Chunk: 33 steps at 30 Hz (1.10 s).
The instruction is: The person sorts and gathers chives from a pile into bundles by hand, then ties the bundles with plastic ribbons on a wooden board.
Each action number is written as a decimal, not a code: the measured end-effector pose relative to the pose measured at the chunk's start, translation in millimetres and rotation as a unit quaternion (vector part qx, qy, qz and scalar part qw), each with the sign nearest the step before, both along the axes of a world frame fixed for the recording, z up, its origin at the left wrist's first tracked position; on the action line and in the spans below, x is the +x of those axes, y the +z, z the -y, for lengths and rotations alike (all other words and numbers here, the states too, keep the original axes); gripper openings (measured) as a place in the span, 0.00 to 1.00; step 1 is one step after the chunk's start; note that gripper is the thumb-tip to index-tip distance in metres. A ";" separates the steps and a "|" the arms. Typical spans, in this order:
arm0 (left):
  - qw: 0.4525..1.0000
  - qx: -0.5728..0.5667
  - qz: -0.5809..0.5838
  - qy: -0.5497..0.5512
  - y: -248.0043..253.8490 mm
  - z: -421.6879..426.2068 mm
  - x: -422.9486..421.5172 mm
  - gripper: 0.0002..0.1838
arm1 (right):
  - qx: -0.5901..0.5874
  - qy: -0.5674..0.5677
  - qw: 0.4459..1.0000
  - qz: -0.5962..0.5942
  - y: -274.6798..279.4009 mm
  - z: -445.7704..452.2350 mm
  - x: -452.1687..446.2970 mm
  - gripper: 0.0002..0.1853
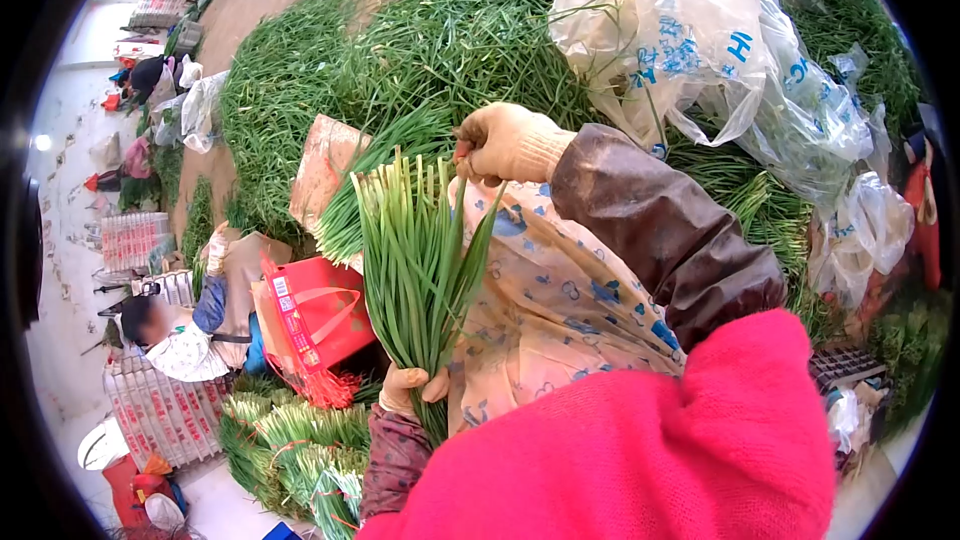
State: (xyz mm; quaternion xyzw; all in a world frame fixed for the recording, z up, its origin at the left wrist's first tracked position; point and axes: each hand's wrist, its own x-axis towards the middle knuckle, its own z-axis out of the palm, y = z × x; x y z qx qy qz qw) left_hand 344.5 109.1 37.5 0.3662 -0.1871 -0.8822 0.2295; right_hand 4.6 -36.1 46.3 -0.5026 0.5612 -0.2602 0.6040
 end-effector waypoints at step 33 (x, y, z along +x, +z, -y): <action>0.999 -0.010 0.008 0.036 2.1 -2.5 -10.8 0.41 | -0.266 -0.203 0.890 -0.311 -7.7 67.9 -8.1 0.09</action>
